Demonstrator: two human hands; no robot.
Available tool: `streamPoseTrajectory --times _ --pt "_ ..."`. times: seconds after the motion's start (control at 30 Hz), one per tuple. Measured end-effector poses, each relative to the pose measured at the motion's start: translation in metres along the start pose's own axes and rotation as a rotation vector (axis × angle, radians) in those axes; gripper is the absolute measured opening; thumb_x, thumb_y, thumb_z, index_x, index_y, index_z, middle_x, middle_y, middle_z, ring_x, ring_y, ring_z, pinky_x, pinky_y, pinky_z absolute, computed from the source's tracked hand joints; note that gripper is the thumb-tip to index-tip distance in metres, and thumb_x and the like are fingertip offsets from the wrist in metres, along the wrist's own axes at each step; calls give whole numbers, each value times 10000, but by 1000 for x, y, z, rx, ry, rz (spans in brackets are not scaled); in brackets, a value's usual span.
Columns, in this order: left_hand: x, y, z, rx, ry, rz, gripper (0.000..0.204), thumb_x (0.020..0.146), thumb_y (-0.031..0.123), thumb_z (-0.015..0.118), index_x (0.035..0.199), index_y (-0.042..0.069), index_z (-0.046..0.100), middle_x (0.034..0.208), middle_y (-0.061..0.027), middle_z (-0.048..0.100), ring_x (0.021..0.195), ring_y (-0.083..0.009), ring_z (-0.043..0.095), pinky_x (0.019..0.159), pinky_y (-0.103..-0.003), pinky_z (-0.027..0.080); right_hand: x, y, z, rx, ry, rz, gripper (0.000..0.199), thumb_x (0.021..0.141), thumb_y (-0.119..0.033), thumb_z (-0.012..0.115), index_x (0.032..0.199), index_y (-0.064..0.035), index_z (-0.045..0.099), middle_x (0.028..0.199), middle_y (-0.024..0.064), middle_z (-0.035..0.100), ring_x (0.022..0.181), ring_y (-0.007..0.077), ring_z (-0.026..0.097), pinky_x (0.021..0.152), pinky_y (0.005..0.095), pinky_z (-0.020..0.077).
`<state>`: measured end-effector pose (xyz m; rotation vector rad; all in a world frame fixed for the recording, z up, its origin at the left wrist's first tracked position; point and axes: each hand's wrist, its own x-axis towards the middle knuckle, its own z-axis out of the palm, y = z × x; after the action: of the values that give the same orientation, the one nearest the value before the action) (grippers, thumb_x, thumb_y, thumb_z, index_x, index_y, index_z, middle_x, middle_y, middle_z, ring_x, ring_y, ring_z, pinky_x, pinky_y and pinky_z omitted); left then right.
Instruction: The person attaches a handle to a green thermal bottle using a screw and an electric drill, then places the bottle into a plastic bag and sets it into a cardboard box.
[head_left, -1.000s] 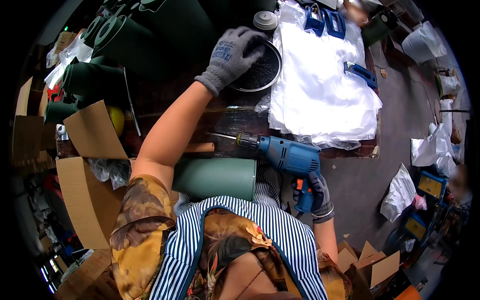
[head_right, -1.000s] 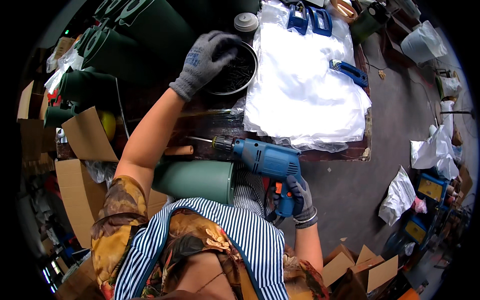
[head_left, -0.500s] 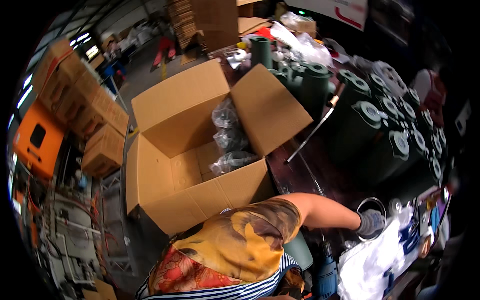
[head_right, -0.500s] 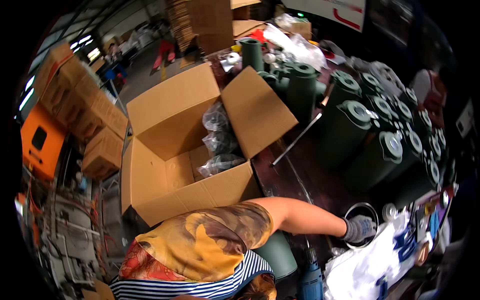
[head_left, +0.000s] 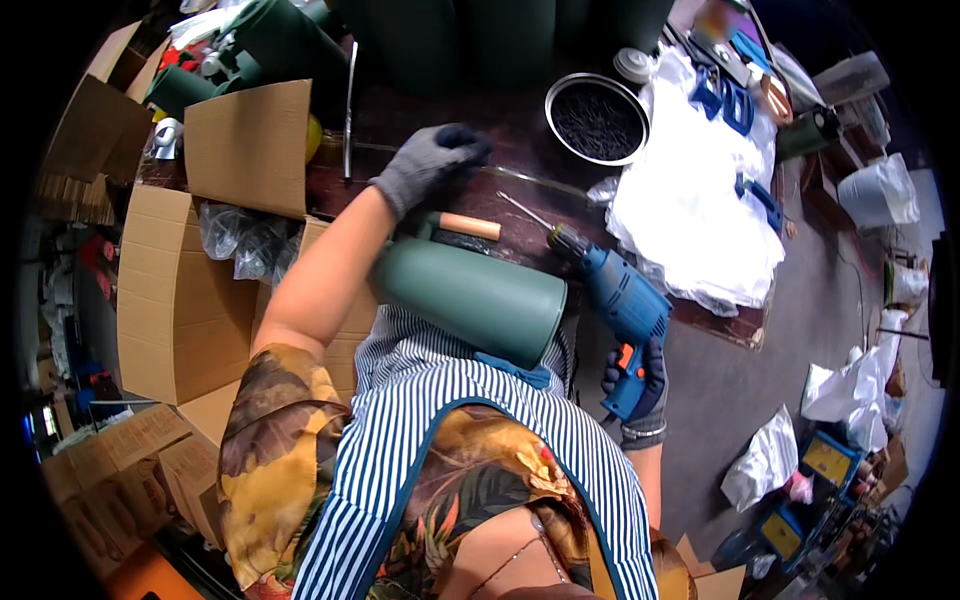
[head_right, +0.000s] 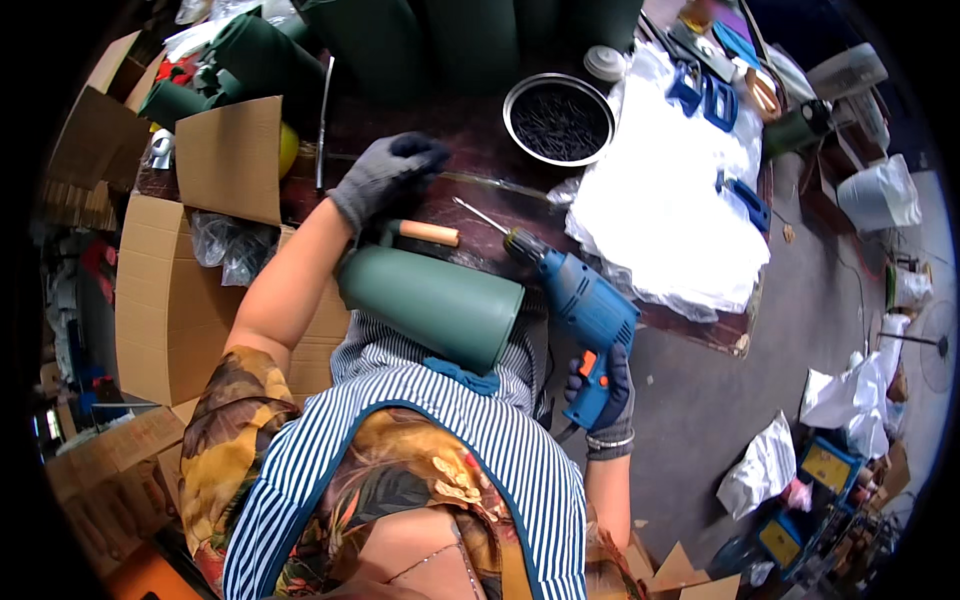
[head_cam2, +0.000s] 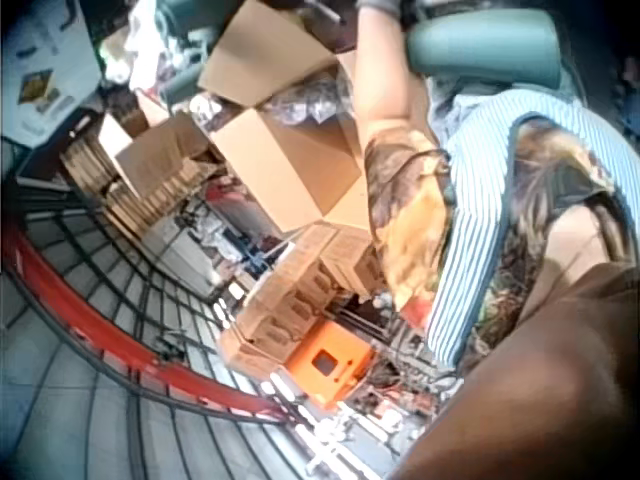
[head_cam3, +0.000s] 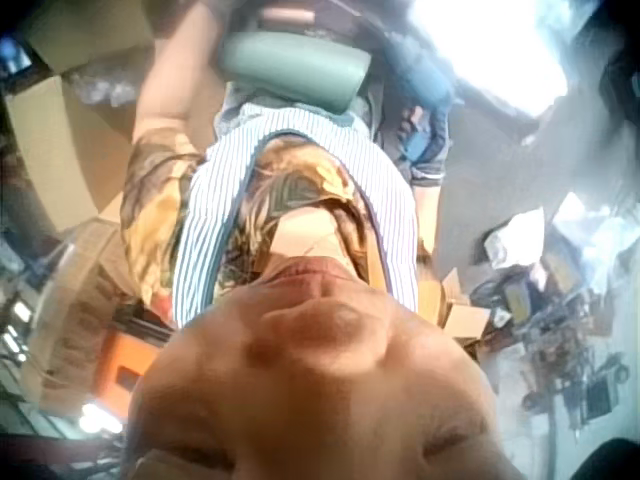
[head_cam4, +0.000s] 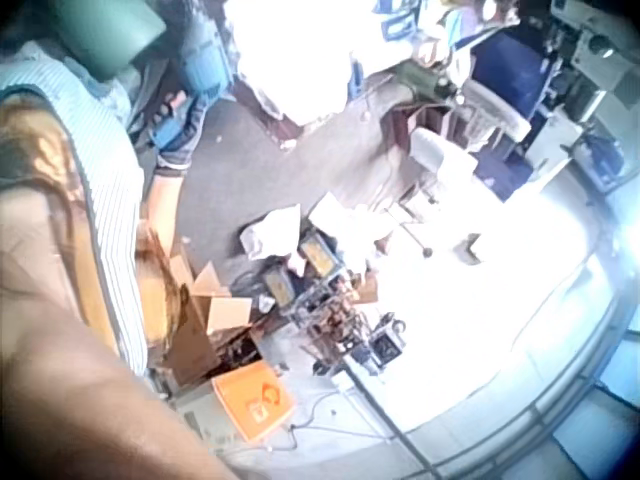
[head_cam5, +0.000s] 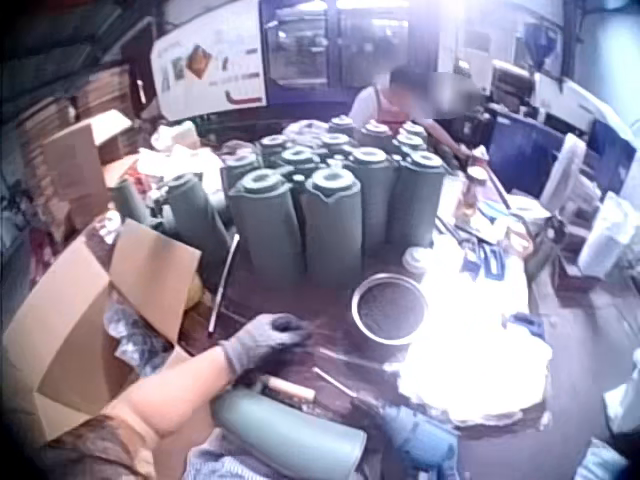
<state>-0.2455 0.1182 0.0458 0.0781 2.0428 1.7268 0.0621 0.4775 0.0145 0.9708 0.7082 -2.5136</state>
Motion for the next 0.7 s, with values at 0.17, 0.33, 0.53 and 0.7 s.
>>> streamPoseTrajectory --times 0.17,0.33,0.53,0.7 --pt "-8 -11 17 -182 -214 -273 256 991 59 584 1224 -26 644 1001 -72 687 846 -130 648 797 -276 583 -1 -1 -5 37 -56 -9 596 1006 -554 506 1340 -60 516 963 125 639 742 211 617 629 333 533" --pt "-11 -8 19 -122 -275 -294 221 976 72 610 1159 -27 685 1001 -73 691 816 -126 649 790 -273 583 1 0 1 27 -53 10 608 1009 -552 500 1349 -48 503 976 134 637 742 214 619 623 334 536" --pt "-12 -10 20 27 -247 -42 210 950 83 642 1132 -1 704 1022 -53 700 833 -123 653 793 -273 574 2 1 3 67 -65 13 593 1009 -544 510 1327 -44 519 998 148 650 756 228 637 630 350 554" --pt "-16 1 30 1006 -215 578 222 928 46 627 1132 17 709 1049 -43 710 911 -118 658 861 -273 558 2 -5 -4 -13 -42 16 582 1007 -542 518 1310 -46 529 1025 158 658 788 245 653 648 372 576"
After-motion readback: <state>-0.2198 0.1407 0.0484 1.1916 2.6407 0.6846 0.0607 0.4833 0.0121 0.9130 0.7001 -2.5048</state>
